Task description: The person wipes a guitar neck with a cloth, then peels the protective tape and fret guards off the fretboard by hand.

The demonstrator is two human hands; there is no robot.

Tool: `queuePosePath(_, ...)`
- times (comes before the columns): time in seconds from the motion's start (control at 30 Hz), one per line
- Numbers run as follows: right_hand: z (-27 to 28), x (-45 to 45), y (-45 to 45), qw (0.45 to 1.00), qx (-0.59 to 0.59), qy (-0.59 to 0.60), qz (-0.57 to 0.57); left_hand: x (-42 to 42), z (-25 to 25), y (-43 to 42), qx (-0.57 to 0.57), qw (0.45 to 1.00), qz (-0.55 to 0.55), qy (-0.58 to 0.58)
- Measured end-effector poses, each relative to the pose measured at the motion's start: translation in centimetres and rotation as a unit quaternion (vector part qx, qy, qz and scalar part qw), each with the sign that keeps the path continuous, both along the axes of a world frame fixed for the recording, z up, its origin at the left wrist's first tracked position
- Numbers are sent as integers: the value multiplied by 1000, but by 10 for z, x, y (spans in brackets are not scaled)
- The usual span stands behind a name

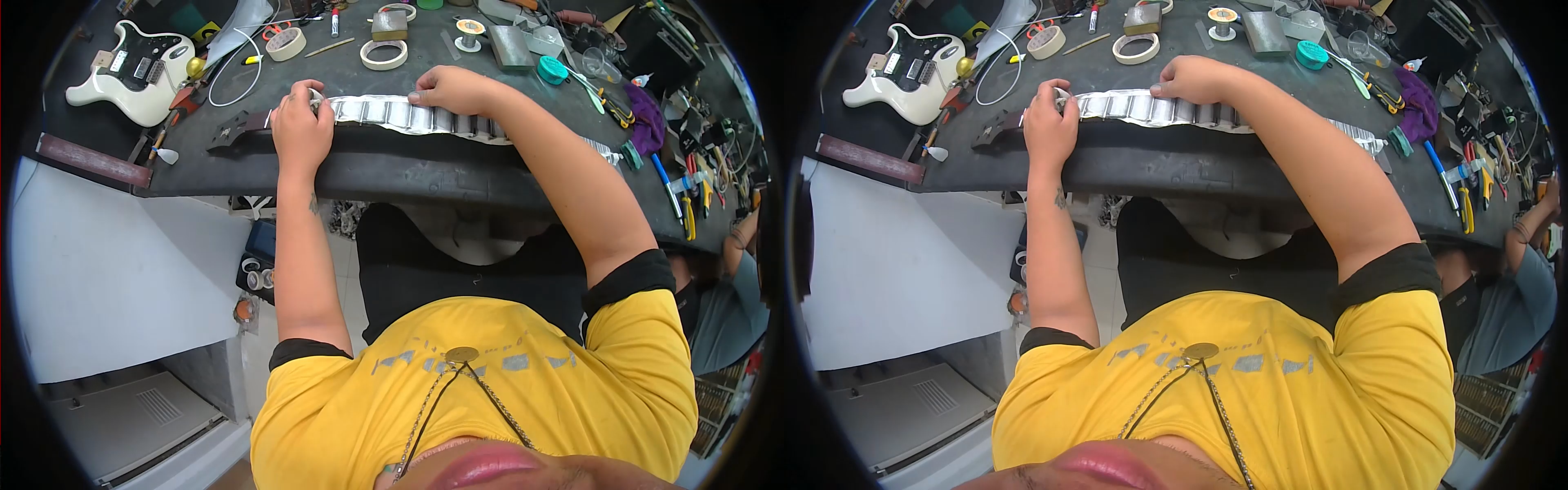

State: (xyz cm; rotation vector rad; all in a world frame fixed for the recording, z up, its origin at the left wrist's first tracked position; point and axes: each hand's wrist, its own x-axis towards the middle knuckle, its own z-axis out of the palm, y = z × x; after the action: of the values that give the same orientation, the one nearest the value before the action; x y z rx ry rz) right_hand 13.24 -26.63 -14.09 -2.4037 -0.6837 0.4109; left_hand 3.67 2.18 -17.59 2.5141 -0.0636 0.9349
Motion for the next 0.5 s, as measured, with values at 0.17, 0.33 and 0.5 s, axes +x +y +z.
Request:
queuePosePath(0.17, -2, -11, 1, 999, -3, -21, -32, 1, -1, 0, 11, 1000, 3, -5)
queuePosePath(0.33, 2, -11, -13, 999, 1, -29, -27, 2, -3, 1, 6, 1000, 3, 3)
queuePosePath(0.5, 7, -16, -21, 998, -41, -34, -21, 1, -1, -1, 1, 1000, 7, 12)
